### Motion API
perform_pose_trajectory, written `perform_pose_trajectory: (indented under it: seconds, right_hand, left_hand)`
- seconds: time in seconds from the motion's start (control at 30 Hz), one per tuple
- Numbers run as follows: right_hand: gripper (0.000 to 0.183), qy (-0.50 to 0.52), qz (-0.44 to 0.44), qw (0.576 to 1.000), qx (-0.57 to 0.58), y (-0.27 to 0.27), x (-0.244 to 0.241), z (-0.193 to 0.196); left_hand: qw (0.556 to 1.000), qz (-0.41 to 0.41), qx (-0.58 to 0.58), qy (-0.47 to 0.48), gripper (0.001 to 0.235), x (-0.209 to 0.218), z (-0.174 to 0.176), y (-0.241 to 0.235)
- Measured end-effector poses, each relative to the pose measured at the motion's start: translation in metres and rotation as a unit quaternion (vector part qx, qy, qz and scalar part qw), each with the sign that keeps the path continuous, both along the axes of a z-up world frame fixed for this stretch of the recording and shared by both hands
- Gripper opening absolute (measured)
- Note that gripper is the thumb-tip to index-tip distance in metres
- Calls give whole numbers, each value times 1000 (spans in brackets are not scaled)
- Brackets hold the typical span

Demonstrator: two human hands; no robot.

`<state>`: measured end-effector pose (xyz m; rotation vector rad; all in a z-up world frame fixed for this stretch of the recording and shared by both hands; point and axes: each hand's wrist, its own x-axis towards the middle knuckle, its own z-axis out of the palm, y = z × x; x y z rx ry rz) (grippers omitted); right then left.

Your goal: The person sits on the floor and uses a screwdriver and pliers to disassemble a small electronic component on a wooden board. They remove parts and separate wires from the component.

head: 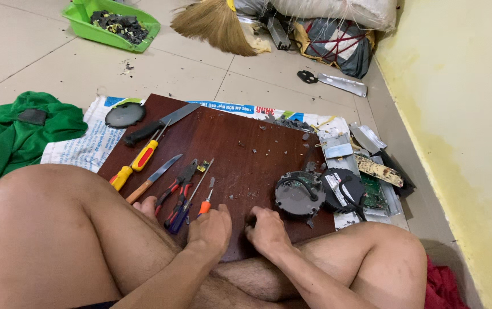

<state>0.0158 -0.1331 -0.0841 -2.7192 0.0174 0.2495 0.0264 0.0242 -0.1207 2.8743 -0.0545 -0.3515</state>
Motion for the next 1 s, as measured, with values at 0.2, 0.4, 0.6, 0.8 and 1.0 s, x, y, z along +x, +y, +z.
perform_pose_trajectory:
  seconds: [0.2, 0.4, 0.6, 0.8, 1.0]
  right_hand:
    - [9, 39, -20, 998, 42, 5, -11, 28]
    - [11, 3, -10, 1000, 1, -14, 14, -27]
    - [18, 86, -50, 995, -8, 1, -2, 17]
    - [15, 77, -31, 995, 60, -3, 6, 5]
    - [15, 136, -43, 985, 94, 6, -5, 42]
  left_hand:
    - [996, 18, -45, 70, 33, -9, 37, 4]
    - [997, 20, -59, 42, 32, -10, 39, 7]
    - [992, -1, -98, 78, 29, -19, 69, 7]
    - [982, 6, -169, 85, 32, -13, 56, 7]
    - [961, 36, -174, 211, 38, -13, 72, 9]
